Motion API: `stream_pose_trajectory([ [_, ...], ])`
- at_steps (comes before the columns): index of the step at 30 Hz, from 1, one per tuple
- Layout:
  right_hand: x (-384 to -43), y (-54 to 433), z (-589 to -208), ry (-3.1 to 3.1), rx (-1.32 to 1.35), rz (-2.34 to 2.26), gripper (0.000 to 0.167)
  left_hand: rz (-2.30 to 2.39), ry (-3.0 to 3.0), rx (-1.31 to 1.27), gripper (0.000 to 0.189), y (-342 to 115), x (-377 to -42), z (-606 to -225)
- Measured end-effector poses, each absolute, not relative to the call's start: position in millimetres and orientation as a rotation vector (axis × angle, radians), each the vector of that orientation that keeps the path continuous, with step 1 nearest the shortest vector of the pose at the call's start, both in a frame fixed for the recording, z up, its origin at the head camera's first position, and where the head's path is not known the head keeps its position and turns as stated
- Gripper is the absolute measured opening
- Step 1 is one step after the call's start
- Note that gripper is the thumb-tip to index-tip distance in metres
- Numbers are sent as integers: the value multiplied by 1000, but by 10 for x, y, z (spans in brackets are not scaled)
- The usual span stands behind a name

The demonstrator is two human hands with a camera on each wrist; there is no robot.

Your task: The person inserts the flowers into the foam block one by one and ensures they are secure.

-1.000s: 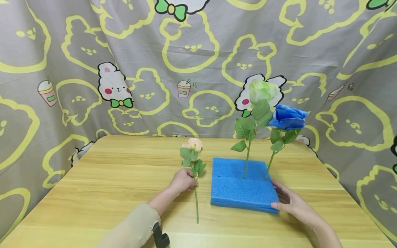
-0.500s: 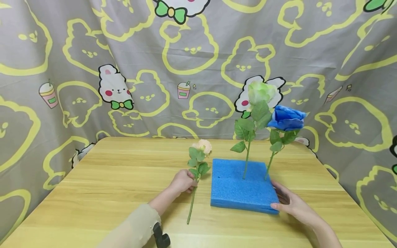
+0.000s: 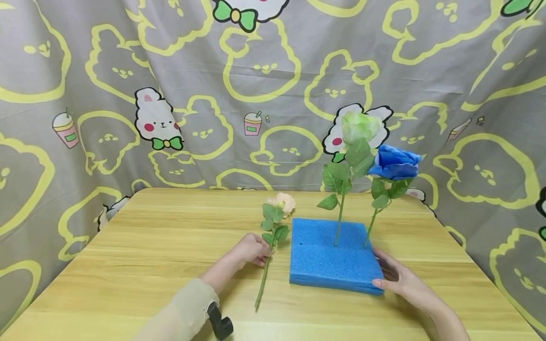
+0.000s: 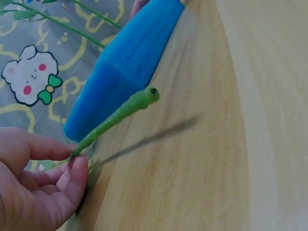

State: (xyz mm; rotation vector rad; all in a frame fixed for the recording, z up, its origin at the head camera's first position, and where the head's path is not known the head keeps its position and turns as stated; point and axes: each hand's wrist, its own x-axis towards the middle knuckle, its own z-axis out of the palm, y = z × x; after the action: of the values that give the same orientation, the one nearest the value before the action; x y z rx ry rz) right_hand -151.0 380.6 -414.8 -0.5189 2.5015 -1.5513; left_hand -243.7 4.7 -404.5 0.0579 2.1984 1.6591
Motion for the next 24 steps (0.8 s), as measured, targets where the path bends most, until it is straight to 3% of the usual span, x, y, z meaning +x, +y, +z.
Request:
stream_pose_trajectory([
  [24, -1517, 3814, -4204, 2536, -581, -1569, 62, 1757, 2101, 98, 10, 6, -2446, -3981],
])
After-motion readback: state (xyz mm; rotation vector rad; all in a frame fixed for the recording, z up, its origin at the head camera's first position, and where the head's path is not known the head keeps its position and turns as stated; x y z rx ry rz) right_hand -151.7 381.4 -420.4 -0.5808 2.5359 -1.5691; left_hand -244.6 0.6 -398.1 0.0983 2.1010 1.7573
